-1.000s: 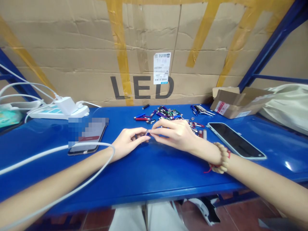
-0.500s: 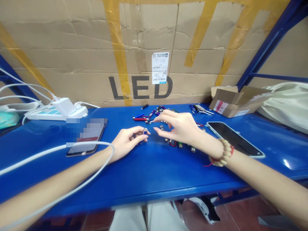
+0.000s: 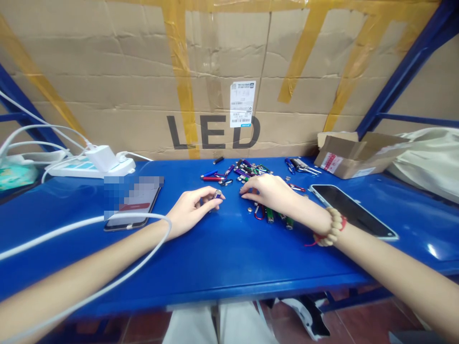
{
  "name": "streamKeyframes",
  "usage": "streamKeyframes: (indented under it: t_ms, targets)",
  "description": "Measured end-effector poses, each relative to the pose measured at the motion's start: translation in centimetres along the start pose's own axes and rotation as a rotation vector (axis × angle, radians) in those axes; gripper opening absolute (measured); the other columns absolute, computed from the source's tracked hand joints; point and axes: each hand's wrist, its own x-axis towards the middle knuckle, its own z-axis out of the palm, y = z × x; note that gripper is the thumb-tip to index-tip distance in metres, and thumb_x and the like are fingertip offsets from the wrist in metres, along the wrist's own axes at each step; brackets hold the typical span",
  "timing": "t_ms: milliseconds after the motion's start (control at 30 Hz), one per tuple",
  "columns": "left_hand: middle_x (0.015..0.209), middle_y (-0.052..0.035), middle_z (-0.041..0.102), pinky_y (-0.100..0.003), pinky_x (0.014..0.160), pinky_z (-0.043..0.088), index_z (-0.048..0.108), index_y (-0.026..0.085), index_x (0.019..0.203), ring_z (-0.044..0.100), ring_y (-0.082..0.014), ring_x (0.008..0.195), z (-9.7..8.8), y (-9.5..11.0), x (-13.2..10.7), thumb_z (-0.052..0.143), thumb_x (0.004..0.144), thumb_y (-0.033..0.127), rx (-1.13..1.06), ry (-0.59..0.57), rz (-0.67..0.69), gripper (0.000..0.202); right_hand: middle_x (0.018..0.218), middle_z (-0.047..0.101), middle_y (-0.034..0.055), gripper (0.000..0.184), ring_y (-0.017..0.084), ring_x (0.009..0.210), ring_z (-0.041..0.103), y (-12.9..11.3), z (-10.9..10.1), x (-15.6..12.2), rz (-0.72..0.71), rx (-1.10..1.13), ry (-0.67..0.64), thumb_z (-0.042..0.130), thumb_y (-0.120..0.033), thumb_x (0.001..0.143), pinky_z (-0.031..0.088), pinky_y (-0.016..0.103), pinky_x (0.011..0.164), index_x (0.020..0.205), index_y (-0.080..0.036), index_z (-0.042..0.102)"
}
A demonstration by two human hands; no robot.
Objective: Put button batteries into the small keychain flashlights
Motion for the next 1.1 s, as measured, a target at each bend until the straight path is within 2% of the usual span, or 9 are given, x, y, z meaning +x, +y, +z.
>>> streamKeyframes:
  t_ms: [133,400,533,733,867,1000,1100]
  targets:
    - [0.081,-0.0035,0.067,-0.024,0.068,0.045,0.061,0.018,0.097,0.061,-0.0158,0.077,0.0,0.1,-0.1,0.047,0.084,0.041,0.004,0.006,0.007,0.03,0.082,0.069,0.0007,0.01,0.012,0.072,0.062,0.4,0.3,0.2,0.002,0.183,-0.006,0.06,-0.016,0.077,0.044,0.022,0.068,0.085,-0.018,0.066]
    - [0.08,-0.0028,0.067,-0.021,0.059,0.04,0.062,0.016,0.094,0.059,-0.0139,0.07,-0.2,-0.3,0.1,0.046,0.085,0.042,-0.004,0.015,0.042,0.032,0.075,0.066,0.0023,0.012,0.012,0.063,0.06,0.1,0.5,0.4,0.023,0.25,0.024,0.058,-0.01,0.072,0.046,0.022,0.06,0.082,-0.015,0.062]
    - [0.077,-0.002,0.066,-0.021,0.056,0.038,0.062,0.015,0.093,0.053,-0.0106,0.059,-0.3,-0.1,0.1,0.045,0.085,0.043,-0.028,0.03,0.051,0.033,0.077,0.065,0.0036,0.015,0.013,0.063,0.06,0.0,0.6,0.4,-0.007,0.237,0.044,0.055,-0.007,0.073,0.048,0.024,0.06,0.083,-0.015,0.062]
    - [0.076,-0.0038,0.064,-0.022,0.059,0.04,0.061,0.014,0.087,0.053,-0.0114,0.064,-0.4,0.2,-0.1,0.045,0.085,0.044,-0.213,0.109,0.017,0.035,0.079,0.068,0.0056,0.016,0.017,0.07,0.064,-0.3,0.5,0.6,-0.065,0.2,0.104,0.055,-0.007,0.074,0.052,0.027,0.065,0.079,-0.019,0.065]
    - [0.071,-0.003,0.061,-0.021,0.049,0.036,0.058,0.013,0.089,0.05,-0.0098,0.056,-0.2,-0.3,0.1,0.048,0.082,0.048,-0.392,0.126,-0.043,0.037,0.079,0.069,0.0062,0.018,0.018,0.072,0.065,-0.5,0.5,0.7,-0.058,0.166,0.096,0.052,-0.011,0.075,0.053,0.029,0.066,0.078,-0.02,0.067]
    - [0.072,-0.004,0.062,-0.02,0.049,0.036,0.058,0.012,0.088,0.05,-0.0102,0.059,-0.2,-0.5,0.1,0.047,0.083,0.047,-0.389,0.155,-0.045,0.036,0.082,0.07,0.0053,0.018,0.019,0.073,0.066,-0.9,0.5,0.5,-0.031,0.153,0.116,0.051,-0.015,0.077,0.053,0.03,0.066,0.081,-0.022,0.067]
    - [0.077,-0.0044,0.064,-0.021,0.054,0.038,0.06,0.013,0.091,0.053,-0.0113,0.063,-0.2,-0.3,-0.1,0.044,0.085,0.044,-0.276,0.149,-0.027,0.035,0.087,0.069,0.0046,0.019,0.019,0.078,0.066,-1.6,0.4,0.4,-0.049,0.144,0.109,0.048,-0.017,0.08,0.053,0.031,0.07,0.085,-0.022,0.066]
